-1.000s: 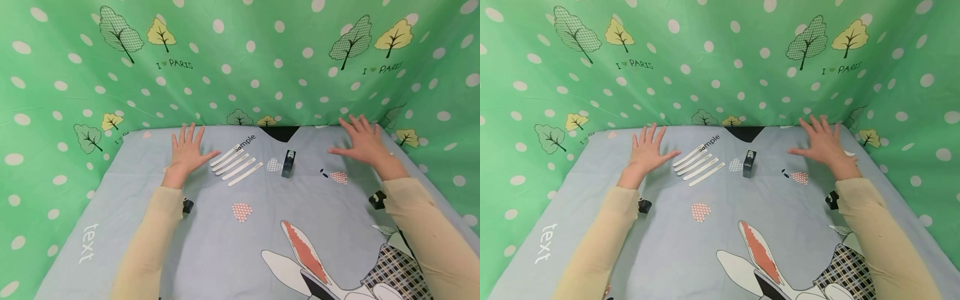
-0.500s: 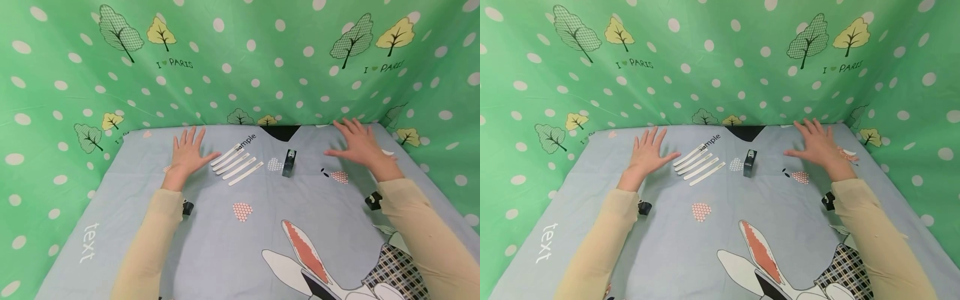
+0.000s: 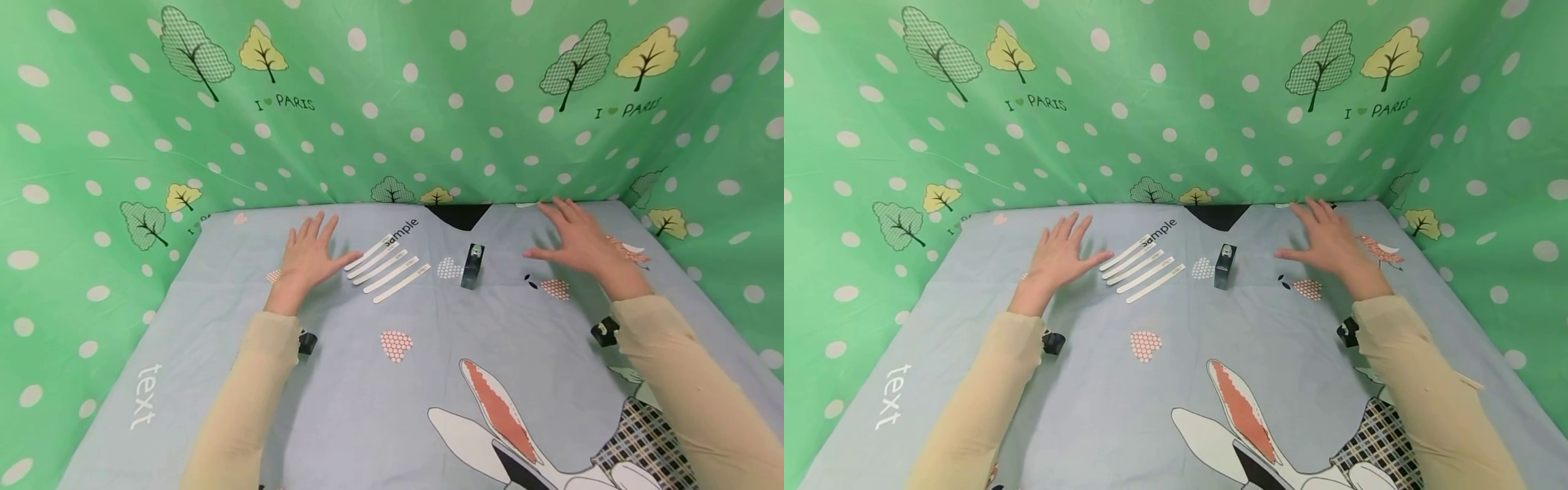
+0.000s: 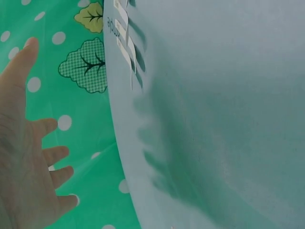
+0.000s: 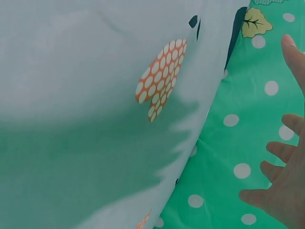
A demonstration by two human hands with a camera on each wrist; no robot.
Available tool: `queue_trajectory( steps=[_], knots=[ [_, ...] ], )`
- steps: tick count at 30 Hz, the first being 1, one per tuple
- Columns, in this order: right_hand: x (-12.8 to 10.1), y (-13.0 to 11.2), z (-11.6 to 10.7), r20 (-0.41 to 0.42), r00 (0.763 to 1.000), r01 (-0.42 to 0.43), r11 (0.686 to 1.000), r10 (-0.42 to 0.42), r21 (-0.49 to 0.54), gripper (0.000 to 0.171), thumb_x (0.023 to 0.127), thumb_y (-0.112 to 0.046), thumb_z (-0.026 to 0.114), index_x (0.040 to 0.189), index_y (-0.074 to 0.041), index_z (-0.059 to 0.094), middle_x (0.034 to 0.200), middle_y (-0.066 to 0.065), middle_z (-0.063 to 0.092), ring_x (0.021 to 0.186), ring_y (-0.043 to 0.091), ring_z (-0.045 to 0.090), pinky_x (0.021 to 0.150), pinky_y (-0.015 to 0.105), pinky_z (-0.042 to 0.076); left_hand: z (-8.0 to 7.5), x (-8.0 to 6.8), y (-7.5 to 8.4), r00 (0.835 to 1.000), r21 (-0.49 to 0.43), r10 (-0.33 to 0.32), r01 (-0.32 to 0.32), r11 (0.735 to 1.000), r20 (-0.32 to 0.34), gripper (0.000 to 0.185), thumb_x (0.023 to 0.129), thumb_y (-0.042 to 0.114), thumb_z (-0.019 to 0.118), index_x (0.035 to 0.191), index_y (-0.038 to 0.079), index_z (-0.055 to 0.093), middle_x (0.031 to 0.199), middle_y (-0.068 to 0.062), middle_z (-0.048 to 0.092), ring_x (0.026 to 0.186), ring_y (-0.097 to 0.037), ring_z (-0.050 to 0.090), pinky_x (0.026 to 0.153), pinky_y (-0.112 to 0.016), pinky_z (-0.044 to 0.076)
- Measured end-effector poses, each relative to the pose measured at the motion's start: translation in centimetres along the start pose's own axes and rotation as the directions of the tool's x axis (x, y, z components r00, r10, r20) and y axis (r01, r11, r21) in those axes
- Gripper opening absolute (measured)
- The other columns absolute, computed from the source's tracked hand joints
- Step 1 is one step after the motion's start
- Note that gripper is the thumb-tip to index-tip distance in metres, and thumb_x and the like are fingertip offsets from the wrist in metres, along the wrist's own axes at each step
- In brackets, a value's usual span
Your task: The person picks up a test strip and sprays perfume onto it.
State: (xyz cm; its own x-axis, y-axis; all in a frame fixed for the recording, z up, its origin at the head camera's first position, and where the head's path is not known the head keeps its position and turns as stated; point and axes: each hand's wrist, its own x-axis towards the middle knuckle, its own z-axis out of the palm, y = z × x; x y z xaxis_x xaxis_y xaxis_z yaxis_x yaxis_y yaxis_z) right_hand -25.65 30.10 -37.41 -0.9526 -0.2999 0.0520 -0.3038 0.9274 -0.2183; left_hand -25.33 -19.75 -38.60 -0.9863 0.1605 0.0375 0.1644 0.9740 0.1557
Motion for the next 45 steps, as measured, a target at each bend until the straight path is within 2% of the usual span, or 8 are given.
queue_trajectory(
  steps=[10,18,24,31,45],
  knots=[
    [-0.1,-0.6,0.4,0.004,1.0,0.009,1.0,-0.009,0.012,0.106,0.082,-0.06,0.072,0.159,-0.011,0.019,0.164,0.027,0.015,0.149,0.05,0.015,0.117,0.071,0.017,0.0,-0.5,0.3,1.0,-0.019,0.018,-0.018,1.0,0.025,0.103,0.085,0.08,0.047,0.161,0.019,0.014,0.167,-0.016,0.012,0.153,-0.04,0.018,0.125,-0.058,0.014],
    [-0.2,-1.0,1.1,0.001,1.0,0.008,0.999,-0.008,0.051,0.104,0.082,-0.056,0.075,0.159,-0.011,0.021,0.164,0.025,0.015,0.149,0.049,0.014,0.117,0.069,0.02,0.4,-0.7,0.3,0.999,-0.028,0.021,-0.02,0.999,0.048,0.1,0.088,0.073,0.053,0.161,0.019,0.011,0.167,-0.016,0.012,0.152,-0.04,0.019,0.125,-0.058,0.012],
    [-0.2,-1.5,1.5,0.012,1.0,0.004,0.998,-0.005,0.059,0.106,0.081,-0.06,0.074,0.159,-0.012,0.02,0.164,0.024,0.015,0.15,0.049,0.015,0.116,0.07,0.021,0.6,-1.1,0.4,0.998,-0.03,0.026,-0.024,0.999,0.055,0.102,0.087,0.076,0.05,0.161,0.019,0.011,0.167,-0.017,0.015,0.152,-0.041,0.021,0.125,-0.059,0.014],
    [-0.1,-2.2,1.9,0.018,1.0,0.009,0.997,-0.01,0.074,0.107,0.08,-0.062,0.073,0.159,-0.012,0.021,0.164,0.023,0.016,0.15,0.048,0.016,0.116,0.069,0.022,0.9,-1.4,0.5,0.999,-0.057,0.03,-0.028,0.998,0.034,0.101,0.086,0.074,0.055,0.16,0.017,0.019,0.165,-0.017,0.021,0.15,-0.041,0.027,0.124,-0.058,0.018],
    [-0.2,-3.1,2.4,0.029,0.999,0.025,0.997,-0.027,0.079,0.104,0.081,-0.062,0.073,0.159,-0.014,0.023,0.162,0.024,0.022,0.149,0.047,0.019,0.116,0.068,0.024,1.1,-2.2,0.6,0.996,-0.086,0.048,-0.041,0.995,0.08,0.099,0.086,0.074,0.055,0.159,0.015,0.023,0.165,-0.017,0.023,0.15,-0.04,0.027,0.124,-0.057,0.021]
  ],
)
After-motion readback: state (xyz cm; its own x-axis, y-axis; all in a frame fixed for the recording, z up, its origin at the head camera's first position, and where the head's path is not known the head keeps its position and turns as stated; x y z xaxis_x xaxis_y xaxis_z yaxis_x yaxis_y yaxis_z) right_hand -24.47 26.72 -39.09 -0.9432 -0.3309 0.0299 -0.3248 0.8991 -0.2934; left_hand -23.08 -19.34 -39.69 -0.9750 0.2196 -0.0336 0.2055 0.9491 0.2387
